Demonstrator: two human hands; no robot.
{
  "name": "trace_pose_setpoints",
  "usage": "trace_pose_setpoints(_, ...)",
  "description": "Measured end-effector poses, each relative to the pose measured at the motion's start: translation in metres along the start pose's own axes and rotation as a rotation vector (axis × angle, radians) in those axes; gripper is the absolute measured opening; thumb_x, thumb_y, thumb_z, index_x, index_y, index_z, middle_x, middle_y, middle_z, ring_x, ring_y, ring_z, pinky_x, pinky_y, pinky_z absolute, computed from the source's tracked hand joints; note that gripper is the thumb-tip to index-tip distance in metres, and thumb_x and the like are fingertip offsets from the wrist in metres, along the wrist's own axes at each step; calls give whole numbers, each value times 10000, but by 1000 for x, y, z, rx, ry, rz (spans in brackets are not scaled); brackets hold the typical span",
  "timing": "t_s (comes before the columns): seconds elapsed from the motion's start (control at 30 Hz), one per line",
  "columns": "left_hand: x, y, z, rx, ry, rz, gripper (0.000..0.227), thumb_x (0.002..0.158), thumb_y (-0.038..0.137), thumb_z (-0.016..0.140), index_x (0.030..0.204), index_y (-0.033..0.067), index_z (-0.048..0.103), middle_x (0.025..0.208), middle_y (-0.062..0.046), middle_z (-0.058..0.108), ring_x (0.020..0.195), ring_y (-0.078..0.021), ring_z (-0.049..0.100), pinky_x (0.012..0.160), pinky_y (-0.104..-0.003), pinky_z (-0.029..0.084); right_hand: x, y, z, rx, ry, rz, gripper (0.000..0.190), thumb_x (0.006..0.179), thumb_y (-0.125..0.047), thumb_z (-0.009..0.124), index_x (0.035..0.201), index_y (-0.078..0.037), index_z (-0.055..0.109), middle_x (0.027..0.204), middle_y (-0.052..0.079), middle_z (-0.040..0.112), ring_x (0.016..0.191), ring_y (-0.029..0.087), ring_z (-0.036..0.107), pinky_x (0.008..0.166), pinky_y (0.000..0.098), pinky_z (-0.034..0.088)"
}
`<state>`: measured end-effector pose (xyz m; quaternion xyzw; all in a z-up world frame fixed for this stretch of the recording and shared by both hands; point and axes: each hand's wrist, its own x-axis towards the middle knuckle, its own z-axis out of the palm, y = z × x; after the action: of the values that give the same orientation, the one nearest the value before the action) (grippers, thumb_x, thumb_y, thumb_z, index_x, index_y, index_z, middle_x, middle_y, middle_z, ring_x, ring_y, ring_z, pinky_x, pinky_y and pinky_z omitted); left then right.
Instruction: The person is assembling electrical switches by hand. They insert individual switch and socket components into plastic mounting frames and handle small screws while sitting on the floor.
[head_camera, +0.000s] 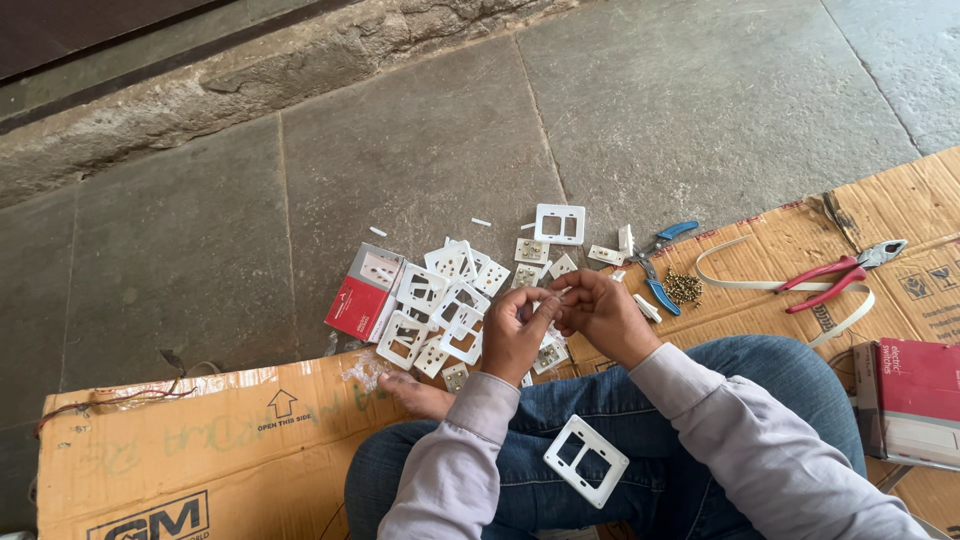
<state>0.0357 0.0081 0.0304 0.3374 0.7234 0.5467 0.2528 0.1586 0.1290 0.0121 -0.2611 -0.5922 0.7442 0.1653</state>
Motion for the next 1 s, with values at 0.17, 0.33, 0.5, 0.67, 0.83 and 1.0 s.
trace_pose_setpoints(0.17, -1, 4, 1, 10, 87, 36, 60, 825, 126, 832, 854, 88, 795, 811, 32, 706, 638, -51, 524, 581, -220, 470, -1, 5, 2, -61, 15, 54, 186, 907, -43, 715, 1068, 49, 695, 833, 83, 752, 729, 131, 716, 658, 269, 613)
trace_pose_setpoints(0.33, -2, -3, 0, 56, 107, -35, 54, 784, 93, 852, 809, 79, 806, 735, 19, 681, 607, -63, 466, 559, -235, 425, -5, -6, 8, -341, 43, -26, 118, 880, -91, 735, 964, -9, 748, 779, 85, 752, 698, 173, 725, 630, 311, 599)
trace_pose_setpoints(0.5, -1, -27, 2, -339, 62, -281, 28, 860, 6, 768, 844, 27, 776, 751, 5, 705, 662, -46, 548, 618, -212, 454, -11, -23, 15, -704, 73, -419, 81, 806, -88, 774, 872, -45, 754, 778, 101, 731, 714, 256, 709, 649, 378, 554)
trace_pose_setpoints(0.67, -3, -36, 6, -320, 103, -180, 39, 902, 34, 723, 866, 19, 724, 792, 2, 733, 721, -56, 640, 686, -210, 519, -3, -5, 6, -553, -54, -402, 97, 830, -60, 761, 923, -31, 754, 793, 82, 732, 722, 196, 711, 640, 326, 565)
trace_pose_setpoints(0.83, -3, -23, 6, -111, 85, -2, 165, 985, 188, 680, 896, 49, 664, 811, -44, 717, 730, -141, 654, 690, -284, 535, 13, 30, 2, 116, -97, -10, 117, 953, -40, 699, 1031, 46, 709, 821, 88, 727, 714, 160, 684, 652, 306, 586)
trace_pose_setpoints(1.0, -3, -20, 10, 232, 194, 202, 205, 983, 233, 658, 882, 54, 647, 888, -110, 702, 849, -314, 690, 754, -409, 541, 6, 14, 6, 200, -62, 81, 216, 892, -54, 682, 1092, 28, 676, 949, 64, 768, 850, 137, 752, 784, 293, 640)
